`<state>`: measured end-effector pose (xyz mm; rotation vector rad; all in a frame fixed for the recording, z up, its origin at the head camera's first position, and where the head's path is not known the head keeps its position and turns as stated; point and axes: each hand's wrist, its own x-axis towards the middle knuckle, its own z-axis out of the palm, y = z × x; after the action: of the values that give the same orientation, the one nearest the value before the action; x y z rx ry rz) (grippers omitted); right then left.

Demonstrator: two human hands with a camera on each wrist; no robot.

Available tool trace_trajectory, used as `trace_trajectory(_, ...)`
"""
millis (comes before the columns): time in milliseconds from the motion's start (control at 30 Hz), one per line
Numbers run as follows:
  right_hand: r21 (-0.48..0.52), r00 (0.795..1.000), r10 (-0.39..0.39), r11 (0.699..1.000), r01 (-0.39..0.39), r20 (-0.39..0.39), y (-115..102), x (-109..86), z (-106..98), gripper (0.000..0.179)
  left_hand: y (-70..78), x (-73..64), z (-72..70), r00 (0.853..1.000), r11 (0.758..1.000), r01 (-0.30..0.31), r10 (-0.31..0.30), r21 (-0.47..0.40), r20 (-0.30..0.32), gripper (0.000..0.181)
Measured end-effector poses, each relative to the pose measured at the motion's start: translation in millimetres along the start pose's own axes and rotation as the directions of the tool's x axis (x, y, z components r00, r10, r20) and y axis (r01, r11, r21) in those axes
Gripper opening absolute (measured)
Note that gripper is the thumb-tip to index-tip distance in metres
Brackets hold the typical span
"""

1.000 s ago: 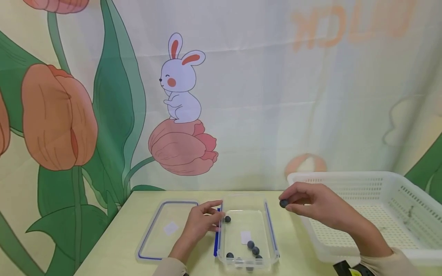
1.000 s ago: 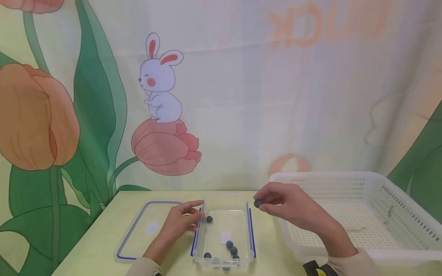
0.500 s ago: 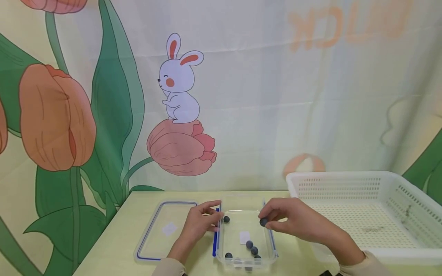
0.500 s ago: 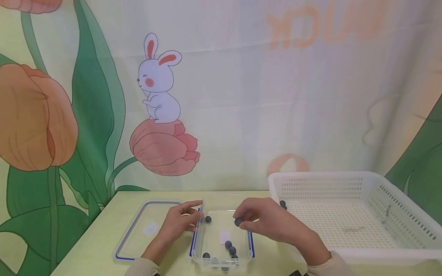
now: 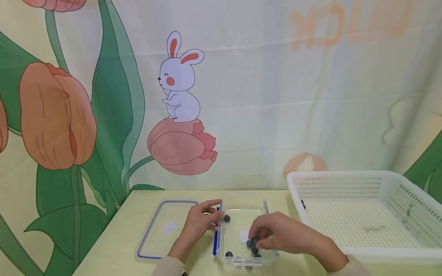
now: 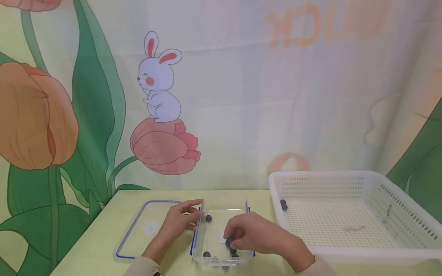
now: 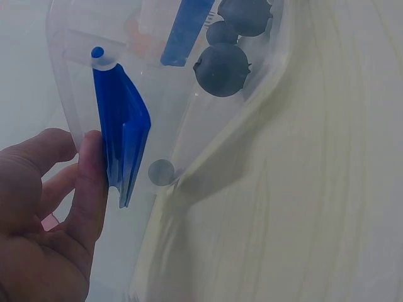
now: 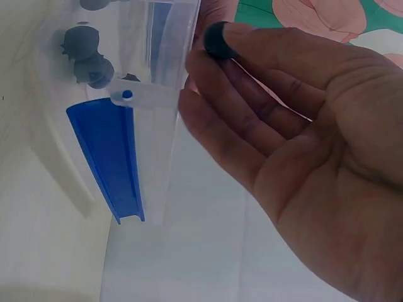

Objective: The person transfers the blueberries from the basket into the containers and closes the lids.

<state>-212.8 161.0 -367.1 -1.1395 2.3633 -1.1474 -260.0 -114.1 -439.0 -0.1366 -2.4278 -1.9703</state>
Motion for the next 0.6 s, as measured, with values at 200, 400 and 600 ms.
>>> trace_trajectory(200,-0.018,0.999,0.027,0.999,-0.026,0.034,0.7,0.4,2.7,0.016,0.2,0.1,0.3,1.0,1.0,0.01,-0.01,0.005,-0.007,0.047)
trace_trajectory(400,-0.06,0.998,0.032,0.998,-0.029,0.053,2.1,-0.9,2.0,0.017,0.0,0.3,0.0,1.0,1.0,0.007,-0.007,0.002,-0.003,0.047)
trace_trajectory(600,-0.074,0.998,0.019,0.997,-0.014,0.06,1.8,-2.3,1.2,0.014,0.0,0.1,-0.2,1.0,1.0,0.007,-0.006,-0.011,0.001,0.047)
